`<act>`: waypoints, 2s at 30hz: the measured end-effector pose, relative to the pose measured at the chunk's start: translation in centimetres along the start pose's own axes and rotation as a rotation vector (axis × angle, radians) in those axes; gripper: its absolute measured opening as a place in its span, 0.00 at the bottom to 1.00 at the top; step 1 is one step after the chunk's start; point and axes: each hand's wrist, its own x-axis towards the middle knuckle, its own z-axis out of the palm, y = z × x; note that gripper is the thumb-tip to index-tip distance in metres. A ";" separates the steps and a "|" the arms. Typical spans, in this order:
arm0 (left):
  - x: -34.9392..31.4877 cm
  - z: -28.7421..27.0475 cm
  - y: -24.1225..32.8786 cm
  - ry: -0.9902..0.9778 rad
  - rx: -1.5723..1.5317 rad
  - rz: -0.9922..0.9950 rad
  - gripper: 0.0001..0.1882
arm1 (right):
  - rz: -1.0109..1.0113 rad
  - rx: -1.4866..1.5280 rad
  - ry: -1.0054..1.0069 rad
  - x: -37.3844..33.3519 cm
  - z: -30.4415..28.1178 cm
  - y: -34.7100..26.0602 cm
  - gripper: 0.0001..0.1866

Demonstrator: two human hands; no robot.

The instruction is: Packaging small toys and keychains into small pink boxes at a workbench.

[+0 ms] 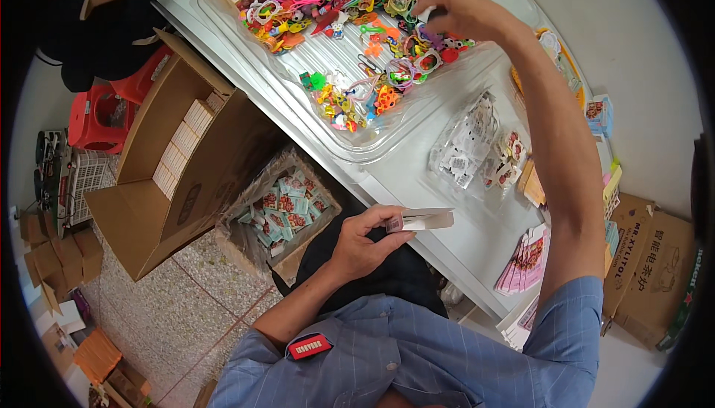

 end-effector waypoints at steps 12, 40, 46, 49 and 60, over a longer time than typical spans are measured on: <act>0.5 1.5 1.1 0.148 -0.250 -0.048 0.16 | 0.244 0.133 0.372 -4.4 -2.3 -6.2 0.11; -0.2 4.2 0.5 0.355 0.249 0.273 0.15 | 0.508 0.494 0.868 -24.6 11.8 -21.7 0.10; 0.2 3.5 0.9 0.311 0.389 0.370 0.17 | 0.423 0.308 0.457 -25.1 9.2 -20.7 0.07; 0.3 2.9 0.9 0.254 0.469 0.415 0.17 | 0.290 0.240 0.235 -25.4 8.4 -19.2 0.08; 0.3 3.7 1.1 0.152 -0.007 0.122 0.16 | 0.338 0.551 0.320 -25.8 3.0 -19.4 0.10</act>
